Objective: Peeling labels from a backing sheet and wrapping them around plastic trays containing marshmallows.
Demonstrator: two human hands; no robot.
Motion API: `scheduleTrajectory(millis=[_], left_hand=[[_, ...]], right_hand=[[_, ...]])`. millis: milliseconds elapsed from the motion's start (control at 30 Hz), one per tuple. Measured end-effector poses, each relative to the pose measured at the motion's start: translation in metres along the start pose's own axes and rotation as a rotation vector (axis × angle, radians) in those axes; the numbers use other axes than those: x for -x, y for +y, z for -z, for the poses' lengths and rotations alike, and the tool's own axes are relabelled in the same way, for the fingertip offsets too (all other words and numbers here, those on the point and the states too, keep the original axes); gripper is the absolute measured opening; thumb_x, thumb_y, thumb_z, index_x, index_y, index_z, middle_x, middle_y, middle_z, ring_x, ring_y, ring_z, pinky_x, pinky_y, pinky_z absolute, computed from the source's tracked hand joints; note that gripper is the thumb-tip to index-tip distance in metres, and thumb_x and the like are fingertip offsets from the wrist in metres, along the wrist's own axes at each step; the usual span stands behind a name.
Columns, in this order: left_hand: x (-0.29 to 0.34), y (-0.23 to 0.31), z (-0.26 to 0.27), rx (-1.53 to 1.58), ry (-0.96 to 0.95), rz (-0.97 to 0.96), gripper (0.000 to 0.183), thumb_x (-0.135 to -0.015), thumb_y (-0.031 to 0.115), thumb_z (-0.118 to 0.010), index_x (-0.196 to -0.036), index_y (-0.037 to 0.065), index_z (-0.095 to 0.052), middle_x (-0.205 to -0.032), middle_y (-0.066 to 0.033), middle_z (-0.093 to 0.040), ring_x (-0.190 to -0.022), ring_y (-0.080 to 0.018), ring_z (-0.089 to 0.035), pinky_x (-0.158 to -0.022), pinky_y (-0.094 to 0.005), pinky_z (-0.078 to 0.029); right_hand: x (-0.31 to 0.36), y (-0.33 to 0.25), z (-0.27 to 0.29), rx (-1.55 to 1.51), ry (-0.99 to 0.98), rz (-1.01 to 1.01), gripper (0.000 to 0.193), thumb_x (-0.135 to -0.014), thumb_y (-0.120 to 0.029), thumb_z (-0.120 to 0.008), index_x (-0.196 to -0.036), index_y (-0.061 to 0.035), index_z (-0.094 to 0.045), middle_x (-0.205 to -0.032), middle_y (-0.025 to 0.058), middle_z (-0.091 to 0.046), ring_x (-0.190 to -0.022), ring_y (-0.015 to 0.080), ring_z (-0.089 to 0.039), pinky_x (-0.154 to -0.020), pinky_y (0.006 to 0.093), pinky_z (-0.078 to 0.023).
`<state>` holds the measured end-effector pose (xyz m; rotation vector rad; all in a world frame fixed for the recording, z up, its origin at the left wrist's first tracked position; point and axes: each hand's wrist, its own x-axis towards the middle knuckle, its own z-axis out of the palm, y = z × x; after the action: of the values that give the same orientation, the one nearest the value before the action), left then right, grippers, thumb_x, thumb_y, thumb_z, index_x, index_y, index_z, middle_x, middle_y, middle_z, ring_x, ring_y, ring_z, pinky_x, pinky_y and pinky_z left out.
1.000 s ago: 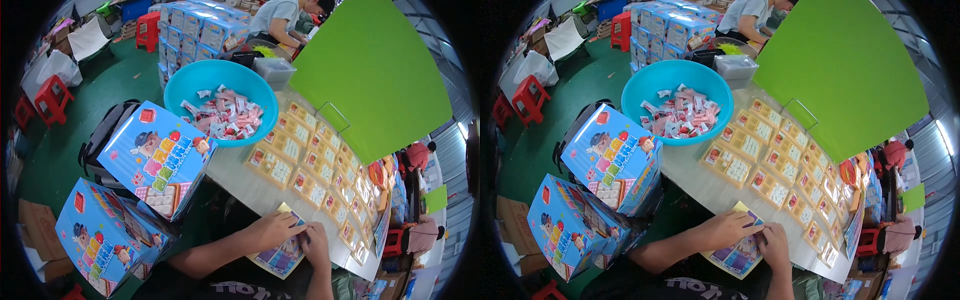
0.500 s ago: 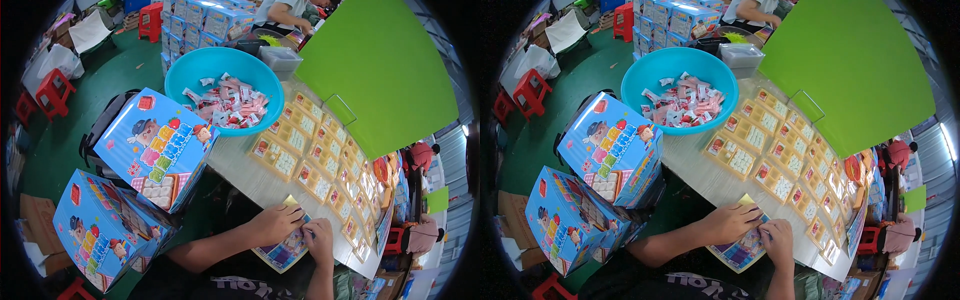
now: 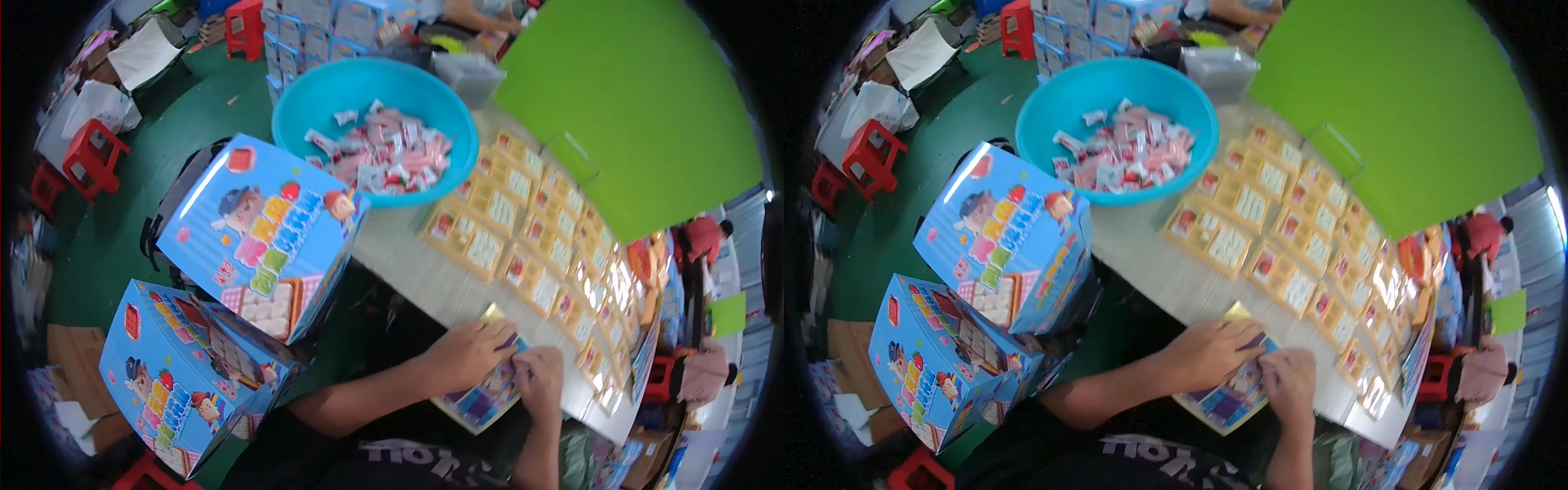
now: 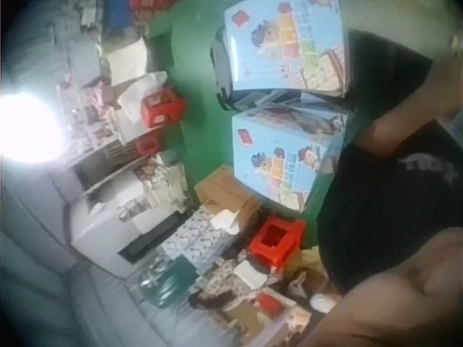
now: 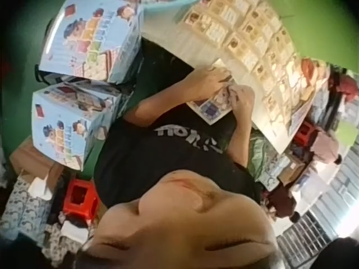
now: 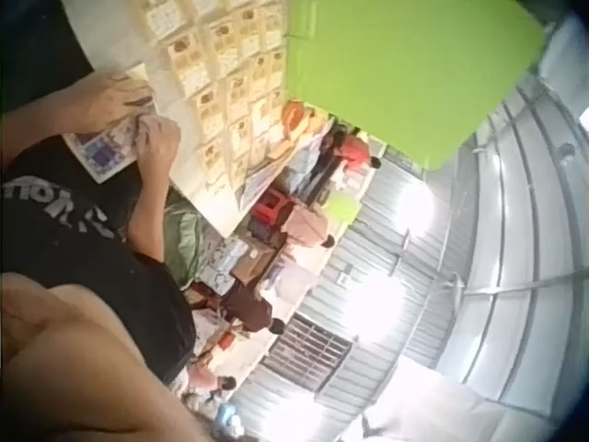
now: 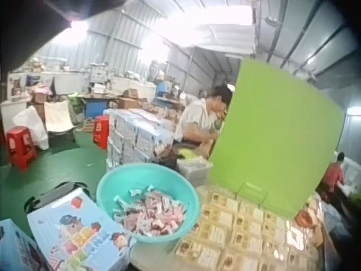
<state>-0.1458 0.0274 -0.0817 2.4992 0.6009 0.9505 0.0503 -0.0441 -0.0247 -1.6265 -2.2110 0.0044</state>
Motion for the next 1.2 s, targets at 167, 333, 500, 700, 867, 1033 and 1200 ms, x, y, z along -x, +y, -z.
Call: scheduleTrajectory(millis=[167,333,500,700,867,1033,1200], left_hand=[[-0.005,-0.008,-0.005,0.065,0.045,0.053,0.033,-0.087,0.018,-0.060,-0.116,0.008,-0.069,-0.131,-0.0143,-0.062,-0.126,-0.0273,-0.057,-0.095,-0.0415,-0.047],[-0.015,-0.001,0.016,-0.009,-0.027,0.087,0.033,-0.083,0.015,-0.067,-0.115,0.012,-0.073,-0.132,-0.0083,-0.063,-0.126,-0.0241,-0.057,-0.094,-0.0389,-0.045],[-0.014,0.004,0.011,-0.075,-0.058,0.107,0.033,-0.083,0.013,-0.068,-0.116,0.014,-0.073,-0.136,-0.0063,-0.062,-0.127,-0.0224,-0.057,-0.098,-0.0373,-0.042],[-0.014,0.011,0.012,-0.095,-0.130,0.152,0.037,-0.084,0.013,-0.068,-0.120,0.017,-0.073,-0.140,-0.0045,-0.060,-0.129,-0.0212,-0.055,-0.098,-0.0373,-0.039],[-0.016,0.013,0.013,-0.131,-0.172,0.166,0.039,-0.083,0.011,-0.067,-0.121,0.018,-0.074,-0.141,-0.0043,-0.059,-0.130,-0.0209,-0.054,-0.098,-0.0372,-0.037],[-0.017,0.012,0.014,-0.132,-0.212,0.191,0.041,-0.083,0.010,-0.067,-0.122,0.019,-0.073,-0.143,-0.0041,-0.058,-0.131,-0.0208,-0.053,-0.100,-0.0366,-0.036],[-0.019,0.014,0.014,-0.147,-0.216,0.205,0.042,-0.081,0.010,-0.067,-0.122,0.019,-0.074,-0.143,-0.0039,-0.058,-0.131,-0.0212,-0.053,-0.101,-0.0365,-0.035]], right_hand=[[-0.002,0.006,-0.004,0.009,0.003,0.025,0.011,-0.079,-0.003,-0.070,-0.089,-0.0062,-0.069,-0.087,0.0098,-0.066,-0.084,0.0321,-0.060,-0.079,0.0428,-0.045],[-0.004,0.014,-0.011,-0.020,0.066,0.039,0.016,-0.076,-0.006,-0.074,-0.091,-0.0096,-0.071,-0.089,0.0037,-0.065,-0.084,0.0253,-0.061,-0.078,0.0386,-0.045],[0.006,0.020,-0.016,-0.056,0.107,0.061,0.018,-0.073,-0.008,-0.075,-0.091,-0.0110,-0.072,-0.091,0.0009,-0.066,-0.083,0.0225,-0.061,-0.077,0.0367,-0.044],[0.015,0.024,-0.020,-0.064,0.149,0.092,0.022,-0.070,-0.010,-0.073,-0.093,-0.0130,-0.074,-0.090,-0.0016,-0.065,-0.082,0.0199,-0.061,-0.078,0.0352,-0.044],[0.016,0.026,-0.021,-0.071,0.172,0.135,0.023,-0.071,-0.014,-0.070,-0.093,-0.0120,-0.074,-0.093,-0.0013,-0.067,-0.083,0.0184,-0.061,-0.079,0.0339,-0.044],[0.014,0.027,-0.019,-0.103,0.152,0.126,0.023,-0.069,-0.008,-0.076,-0.092,-0.0107,-0.076,-0.090,-0.0005,-0.068,-0.082,0.0185,-0.064,-0.072,0.0339,-0.044],[0.018,0.031,-0.019,-0.093,0.142,0.149,0.026,-0.071,-0.017,-0.068,-0.096,-0.0123,-0.074,-0.095,-0.0021,-0.068,-0.084,0.0178,-0.062,-0.080,0.0331,-0.045]])
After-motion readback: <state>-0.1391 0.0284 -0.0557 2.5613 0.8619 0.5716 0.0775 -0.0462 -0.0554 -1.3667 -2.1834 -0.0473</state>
